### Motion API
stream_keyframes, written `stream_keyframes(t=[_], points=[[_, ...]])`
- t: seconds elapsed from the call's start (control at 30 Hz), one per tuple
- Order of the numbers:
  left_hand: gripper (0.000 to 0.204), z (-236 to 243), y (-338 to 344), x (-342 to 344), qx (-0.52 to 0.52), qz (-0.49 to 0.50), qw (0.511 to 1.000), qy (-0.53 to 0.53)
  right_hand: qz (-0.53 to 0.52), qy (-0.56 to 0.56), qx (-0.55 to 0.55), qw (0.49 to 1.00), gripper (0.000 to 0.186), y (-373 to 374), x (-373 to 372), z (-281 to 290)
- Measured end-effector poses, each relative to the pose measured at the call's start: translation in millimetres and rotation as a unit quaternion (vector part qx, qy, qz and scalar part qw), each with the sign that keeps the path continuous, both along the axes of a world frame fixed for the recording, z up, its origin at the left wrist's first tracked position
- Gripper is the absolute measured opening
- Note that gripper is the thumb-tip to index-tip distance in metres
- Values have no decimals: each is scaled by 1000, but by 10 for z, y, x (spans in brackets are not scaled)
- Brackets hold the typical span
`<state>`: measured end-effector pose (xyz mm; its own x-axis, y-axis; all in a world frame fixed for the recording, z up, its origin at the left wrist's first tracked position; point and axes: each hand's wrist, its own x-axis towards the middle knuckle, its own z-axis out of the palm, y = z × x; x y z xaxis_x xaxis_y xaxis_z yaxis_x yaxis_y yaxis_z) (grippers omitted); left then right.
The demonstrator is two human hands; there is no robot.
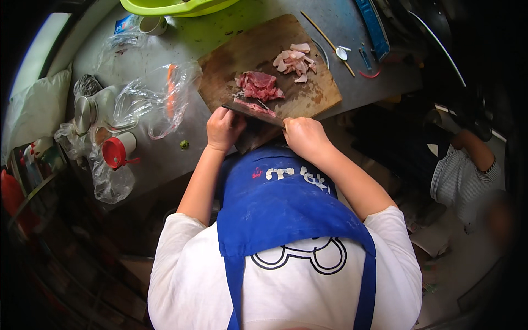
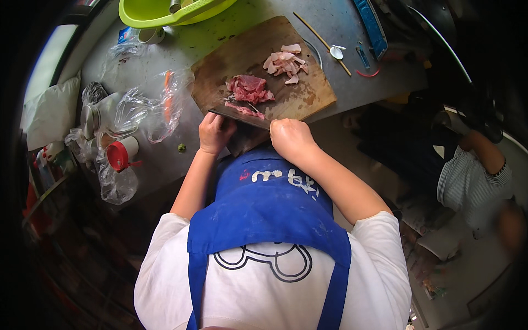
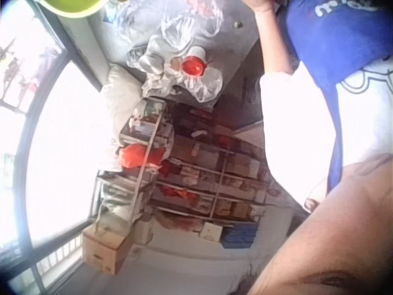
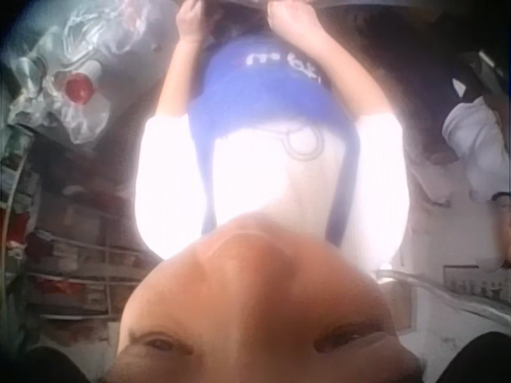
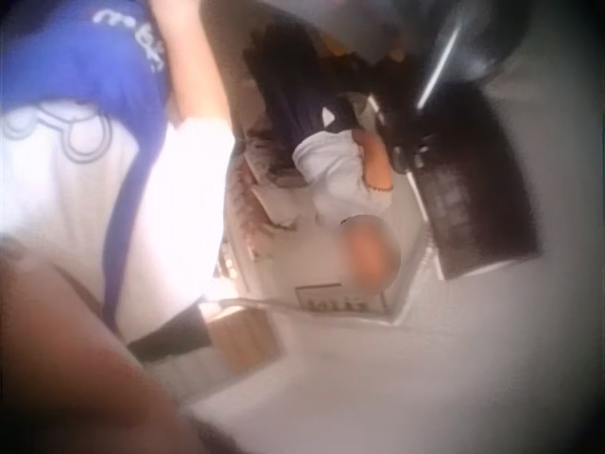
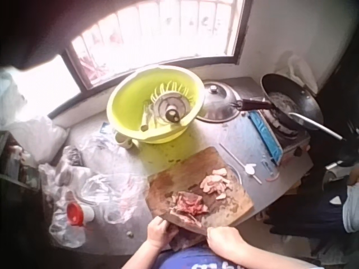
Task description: The person slices a piece of meat into smaller strips using a cleaver on a wooden cutting board, occasionally using their hands to adjust the position of the meat.
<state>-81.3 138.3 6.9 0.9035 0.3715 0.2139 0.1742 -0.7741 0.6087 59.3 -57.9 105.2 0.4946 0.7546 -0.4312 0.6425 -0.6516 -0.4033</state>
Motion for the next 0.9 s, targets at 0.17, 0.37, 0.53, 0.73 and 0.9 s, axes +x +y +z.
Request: stream_keyframes(t=[0.17, 0.37, 0.53, 0.73, 0.9], points=[[30, -29, 45, 24, -11, 4, 1000, -13, 18, 6, 1, 1000, 19, 378, 5, -166], [30, -179, 110, -7, 32, -5, 999, -19, 4, 13, -11, 1000, 22, 774, -86, -291], [30, 140, 117, 136, 42, -34, 997, -50, -16, 45, -11, 999, 22, 500, 89, -325], [31, 17, 178, 139, 4, -19, 999, 47, -67, 23, 45, 997, 30, 245, 152, -319], [30, 22, 125, 137, 36, 42, 998, 2, -54, 21, 10, 998, 25, 150, -32, -96]])
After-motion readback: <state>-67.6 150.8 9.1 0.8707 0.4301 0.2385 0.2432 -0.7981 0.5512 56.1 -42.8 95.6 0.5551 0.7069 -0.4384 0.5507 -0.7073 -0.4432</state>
